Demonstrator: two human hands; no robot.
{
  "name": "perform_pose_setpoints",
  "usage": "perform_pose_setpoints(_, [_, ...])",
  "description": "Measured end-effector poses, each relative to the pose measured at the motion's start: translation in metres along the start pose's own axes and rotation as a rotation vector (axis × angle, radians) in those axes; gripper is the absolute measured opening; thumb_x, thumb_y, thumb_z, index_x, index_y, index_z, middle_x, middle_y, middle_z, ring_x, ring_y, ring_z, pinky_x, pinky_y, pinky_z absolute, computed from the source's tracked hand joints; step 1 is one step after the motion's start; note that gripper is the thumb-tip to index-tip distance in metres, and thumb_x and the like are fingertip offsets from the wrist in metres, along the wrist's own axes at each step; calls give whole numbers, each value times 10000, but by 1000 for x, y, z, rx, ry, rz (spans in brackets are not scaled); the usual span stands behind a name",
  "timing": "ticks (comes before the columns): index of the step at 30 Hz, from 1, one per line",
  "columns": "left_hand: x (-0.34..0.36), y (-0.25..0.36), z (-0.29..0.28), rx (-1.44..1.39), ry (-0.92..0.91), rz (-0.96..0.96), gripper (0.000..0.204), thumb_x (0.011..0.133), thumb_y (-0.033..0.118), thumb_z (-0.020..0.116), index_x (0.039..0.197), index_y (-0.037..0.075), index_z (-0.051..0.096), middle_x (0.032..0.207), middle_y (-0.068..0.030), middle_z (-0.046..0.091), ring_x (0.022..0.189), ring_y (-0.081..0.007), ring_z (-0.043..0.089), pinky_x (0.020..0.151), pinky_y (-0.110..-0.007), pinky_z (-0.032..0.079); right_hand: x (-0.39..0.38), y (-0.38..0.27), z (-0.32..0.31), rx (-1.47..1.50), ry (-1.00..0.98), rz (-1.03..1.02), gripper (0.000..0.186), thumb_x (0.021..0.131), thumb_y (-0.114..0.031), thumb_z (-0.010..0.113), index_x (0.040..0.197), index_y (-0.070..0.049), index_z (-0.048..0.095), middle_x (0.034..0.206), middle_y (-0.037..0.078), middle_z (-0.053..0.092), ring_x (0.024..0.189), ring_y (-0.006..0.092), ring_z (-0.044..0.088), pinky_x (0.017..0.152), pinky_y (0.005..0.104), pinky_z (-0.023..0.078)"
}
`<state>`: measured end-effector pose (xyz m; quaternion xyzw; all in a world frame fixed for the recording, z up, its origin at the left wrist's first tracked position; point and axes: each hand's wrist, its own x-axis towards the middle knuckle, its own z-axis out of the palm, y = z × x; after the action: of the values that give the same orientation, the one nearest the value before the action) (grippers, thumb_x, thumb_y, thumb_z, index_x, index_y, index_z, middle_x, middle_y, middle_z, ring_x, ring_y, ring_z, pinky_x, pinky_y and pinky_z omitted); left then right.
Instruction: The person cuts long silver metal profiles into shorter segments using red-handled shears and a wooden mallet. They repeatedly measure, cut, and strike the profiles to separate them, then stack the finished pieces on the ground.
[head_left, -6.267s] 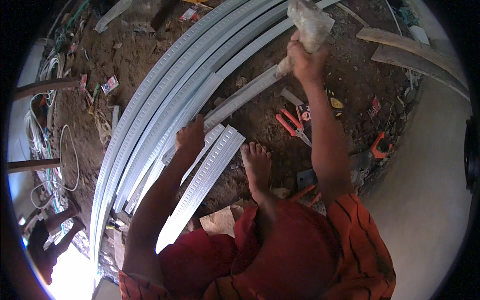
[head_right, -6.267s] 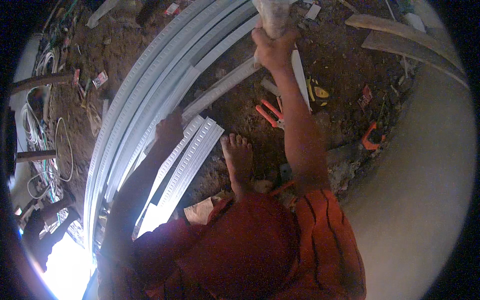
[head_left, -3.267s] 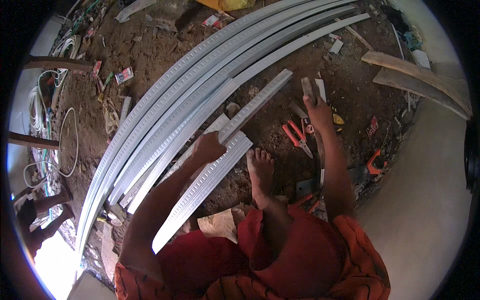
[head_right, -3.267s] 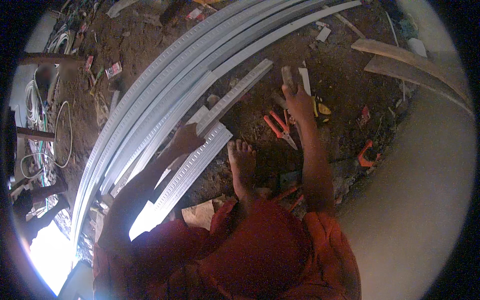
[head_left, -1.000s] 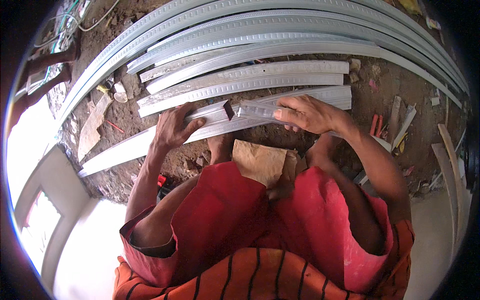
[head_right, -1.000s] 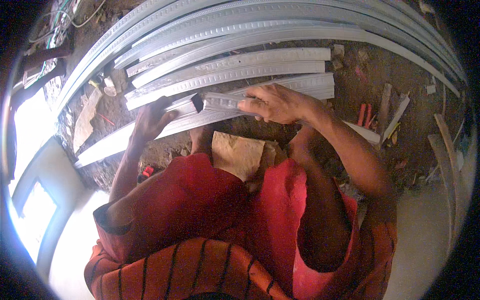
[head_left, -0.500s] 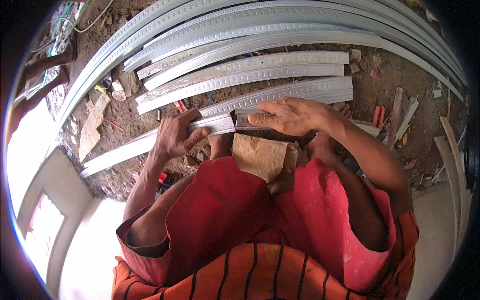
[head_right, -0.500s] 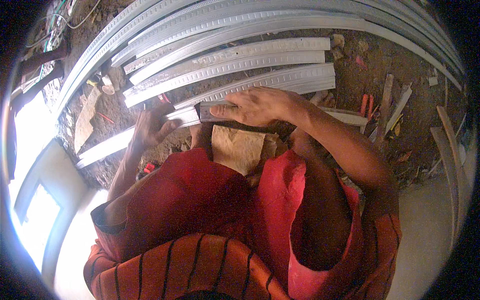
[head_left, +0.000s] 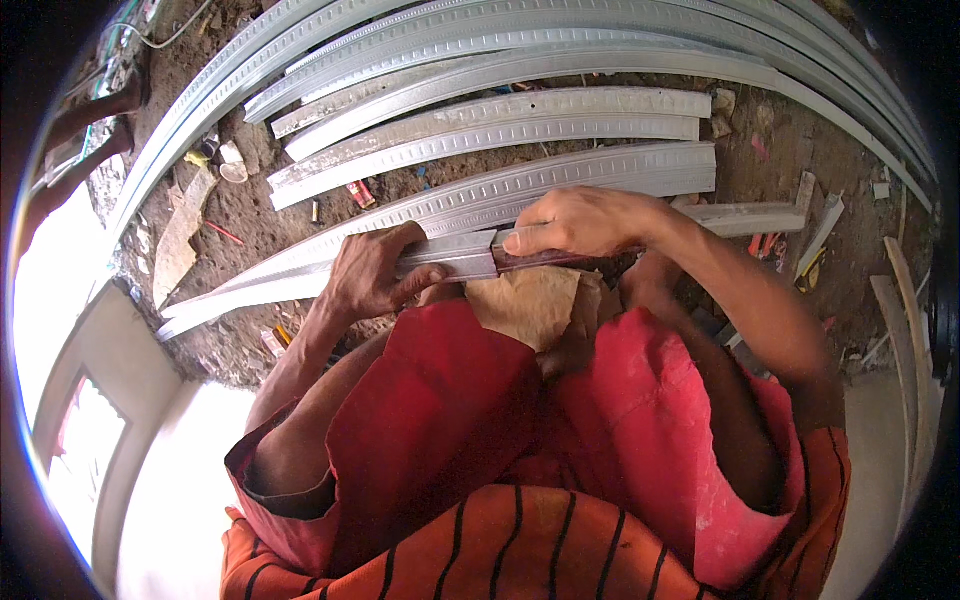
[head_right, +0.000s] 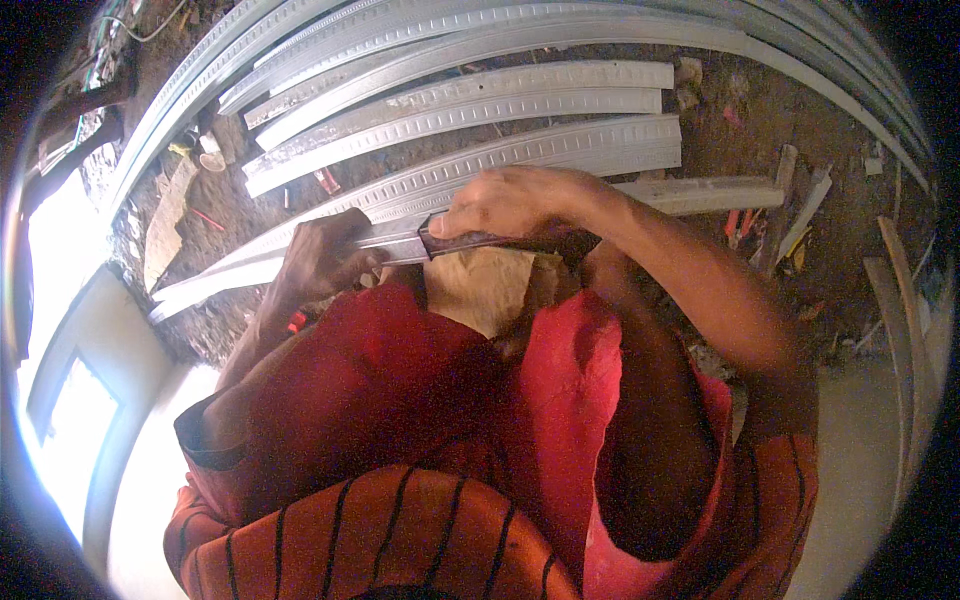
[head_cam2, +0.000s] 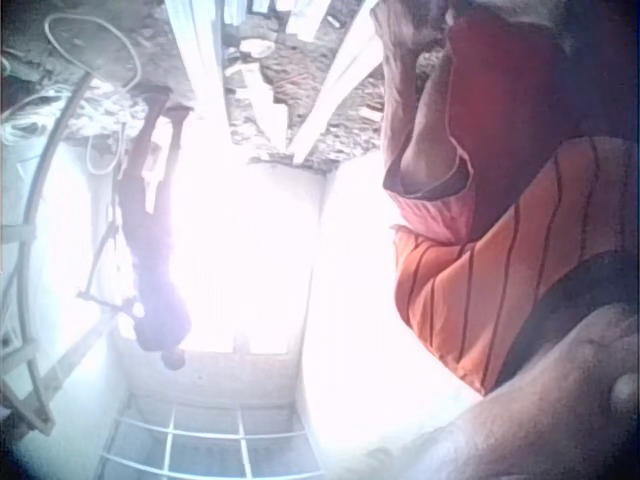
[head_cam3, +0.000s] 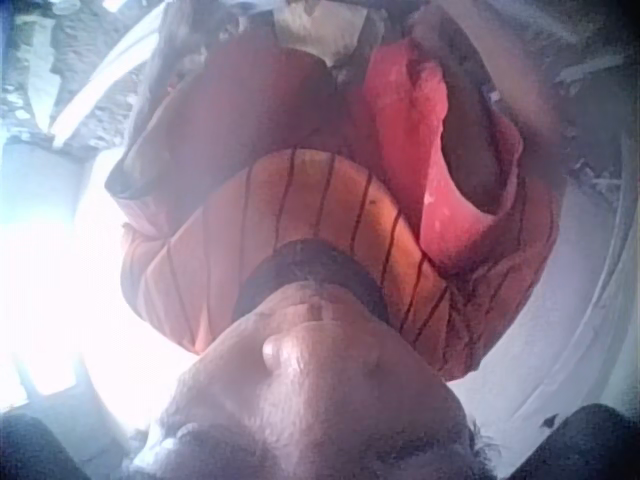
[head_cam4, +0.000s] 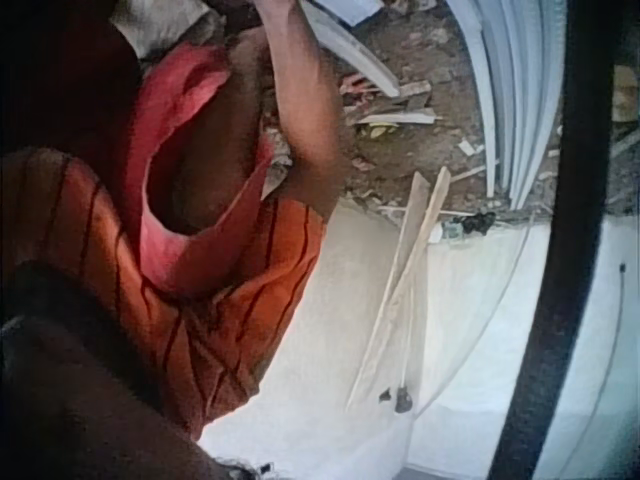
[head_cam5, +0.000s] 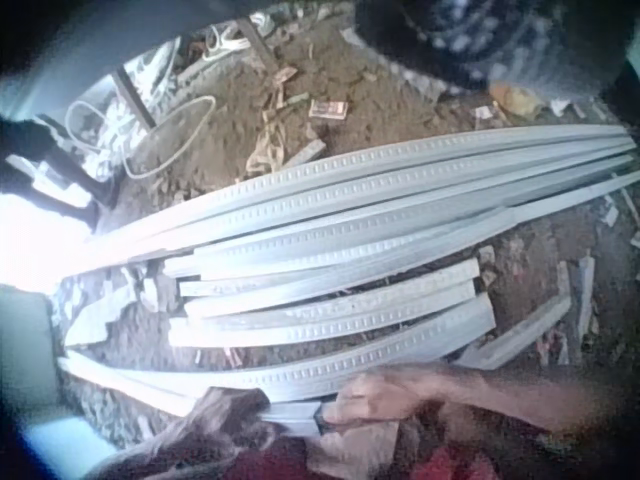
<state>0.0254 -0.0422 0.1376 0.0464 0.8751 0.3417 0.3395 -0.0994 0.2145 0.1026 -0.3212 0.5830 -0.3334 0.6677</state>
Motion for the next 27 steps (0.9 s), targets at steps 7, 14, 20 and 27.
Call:
perform_pose_setpoints(7, [-5,-3,9,-31,-45,-13,623,795,628,543,894,15,602,697,-159,593,659,-351,593,608,-429,453,1,0,8,38,25,21,609,862,-568,472,994,-3,657,968,237,642,924,364,607,830,412,455])
perform_pose_setpoints(14, [-7,1,15,-38,20,29,606,779,609,576,922,22,622,738,-161,628,696,-339,623,618,-415,473,-8,0,20,-25,76,114,558,866,-540,476,1023,-38,660,880,190,652,865,332,614,778,414,456])
perform_pose_setpoints(20, [-8,-10,22,-17,5,-22,604,761,606,603,931,27,634,747,-166,639,697,-338,637,613,-407,485,-6,-2,24,-132,160,132,581,853,-567,472,1004,-43,671,861,207,653,858,347,621,767,426,464])
perform_pose_setpoints(27, [-8,-9,21,-28,11,-16,610,753,613,610,925,29,641,753,-175,642,689,-340,639,605,-405,488,-4,1,23,-139,123,151,581,824,-618,462,915,-93,694,926,197,659,902,380,619,797,476,468])
